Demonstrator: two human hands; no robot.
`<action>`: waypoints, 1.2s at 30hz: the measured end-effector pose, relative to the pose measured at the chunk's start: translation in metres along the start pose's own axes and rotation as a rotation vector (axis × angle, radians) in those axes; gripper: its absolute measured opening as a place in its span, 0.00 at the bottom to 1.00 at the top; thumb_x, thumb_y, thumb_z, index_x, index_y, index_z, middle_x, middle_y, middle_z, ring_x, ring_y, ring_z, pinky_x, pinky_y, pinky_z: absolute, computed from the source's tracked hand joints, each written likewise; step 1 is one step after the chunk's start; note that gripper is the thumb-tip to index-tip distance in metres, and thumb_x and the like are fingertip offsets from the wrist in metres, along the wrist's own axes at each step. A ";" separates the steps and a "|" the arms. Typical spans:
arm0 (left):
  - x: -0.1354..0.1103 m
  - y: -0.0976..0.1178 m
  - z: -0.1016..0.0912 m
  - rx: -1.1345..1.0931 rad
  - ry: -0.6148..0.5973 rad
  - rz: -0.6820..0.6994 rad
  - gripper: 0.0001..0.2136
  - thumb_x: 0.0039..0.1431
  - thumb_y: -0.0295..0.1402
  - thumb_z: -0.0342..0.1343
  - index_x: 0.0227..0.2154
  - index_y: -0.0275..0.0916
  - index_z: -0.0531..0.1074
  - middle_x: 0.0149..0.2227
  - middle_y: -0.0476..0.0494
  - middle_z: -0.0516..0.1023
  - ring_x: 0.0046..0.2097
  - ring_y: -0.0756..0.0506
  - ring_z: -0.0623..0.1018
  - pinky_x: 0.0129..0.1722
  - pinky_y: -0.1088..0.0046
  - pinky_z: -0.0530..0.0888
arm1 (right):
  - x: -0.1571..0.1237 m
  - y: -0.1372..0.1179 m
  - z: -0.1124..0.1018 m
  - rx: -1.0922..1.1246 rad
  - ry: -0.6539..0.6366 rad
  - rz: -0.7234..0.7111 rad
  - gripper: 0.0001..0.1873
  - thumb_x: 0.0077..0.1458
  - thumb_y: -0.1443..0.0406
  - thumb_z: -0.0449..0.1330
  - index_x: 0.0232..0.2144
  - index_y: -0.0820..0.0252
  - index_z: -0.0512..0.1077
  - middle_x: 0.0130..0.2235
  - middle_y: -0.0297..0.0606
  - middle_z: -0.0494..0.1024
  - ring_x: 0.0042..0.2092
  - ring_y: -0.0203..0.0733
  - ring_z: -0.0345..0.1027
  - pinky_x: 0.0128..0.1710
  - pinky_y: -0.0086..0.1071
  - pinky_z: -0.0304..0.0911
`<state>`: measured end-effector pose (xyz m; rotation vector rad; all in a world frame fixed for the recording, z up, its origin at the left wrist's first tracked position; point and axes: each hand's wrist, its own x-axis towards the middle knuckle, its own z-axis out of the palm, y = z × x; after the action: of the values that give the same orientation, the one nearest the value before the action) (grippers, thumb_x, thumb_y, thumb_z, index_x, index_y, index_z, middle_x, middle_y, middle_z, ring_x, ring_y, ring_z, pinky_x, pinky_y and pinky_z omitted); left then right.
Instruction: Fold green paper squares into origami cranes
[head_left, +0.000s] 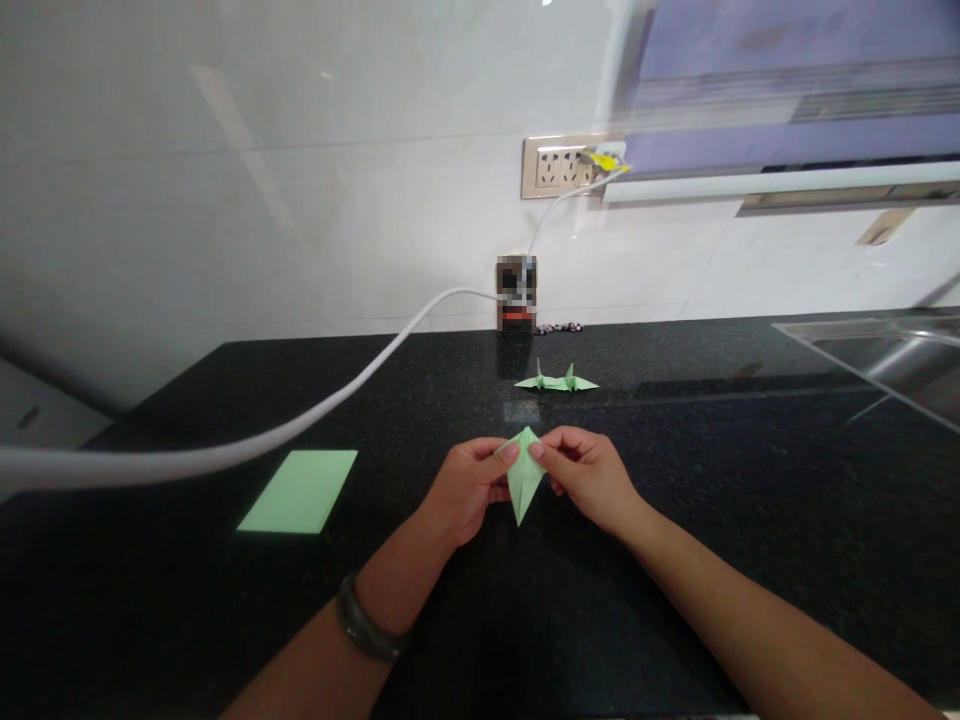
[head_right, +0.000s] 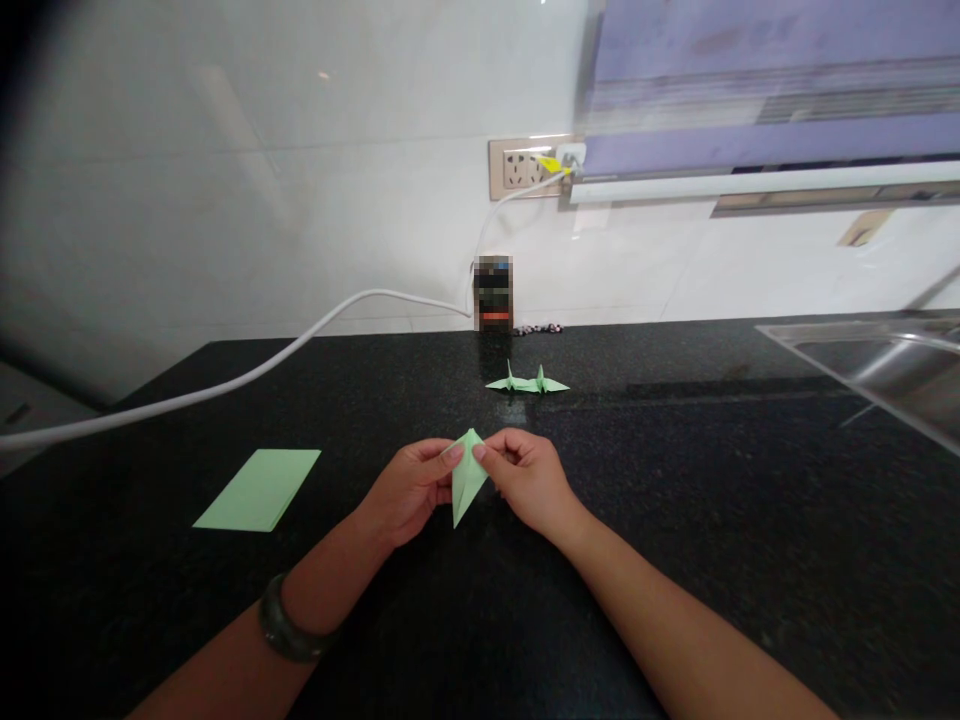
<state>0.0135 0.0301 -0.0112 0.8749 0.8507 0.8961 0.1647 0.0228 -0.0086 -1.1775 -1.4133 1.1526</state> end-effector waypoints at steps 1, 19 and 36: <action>0.000 0.000 0.000 -0.005 0.006 0.001 0.12 0.46 0.37 0.58 0.30 0.32 0.71 0.24 0.45 0.74 0.26 0.50 0.73 0.26 0.72 0.71 | 0.000 0.000 0.000 0.000 -0.001 0.008 0.12 0.47 0.59 0.58 0.24 0.64 0.68 0.17 0.29 0.65 0.17 0.28 0.55 0.16 0.24 0.51; 0.002 -0.003 -0.001 0.059 0.064 0.064 0.11 0.43 0.36 0.60 0.27 0.32 0.72 0.24 0.44 0.75 0.26 0.48 0.74 0.28 0.69 0.72 | 0.001 0.002 0.001 0.029 -0.004 0.039 0.12 0.46 0.59 0.58 0.22 0.63 0.66 0.17 0.28 0.65 0.16 0.28 0.55 0.15 0.24 0.51; -0.005 -0.004 0.004 0.768 0.219 0.465 0.11 0.47 0.40 0.55 0.22 0.36 0.75 0.21 0.47 0.71 0.25 0.50 0.68 0.24 0.77 0.63 | 0.000 0.005 0.002 0.033 -0.037 -0.029 0.10 0.46 0.60 0.59 0.24 0.63 0.68 0.21 0.31 0.66 0.22 0.29 0.55 0.21 0.25 0.52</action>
<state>0.0165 0.0233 -0.0115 1.7130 1.2403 1.0919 0.1631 0.0227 -0.0135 -1.1140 -1.4292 1.1786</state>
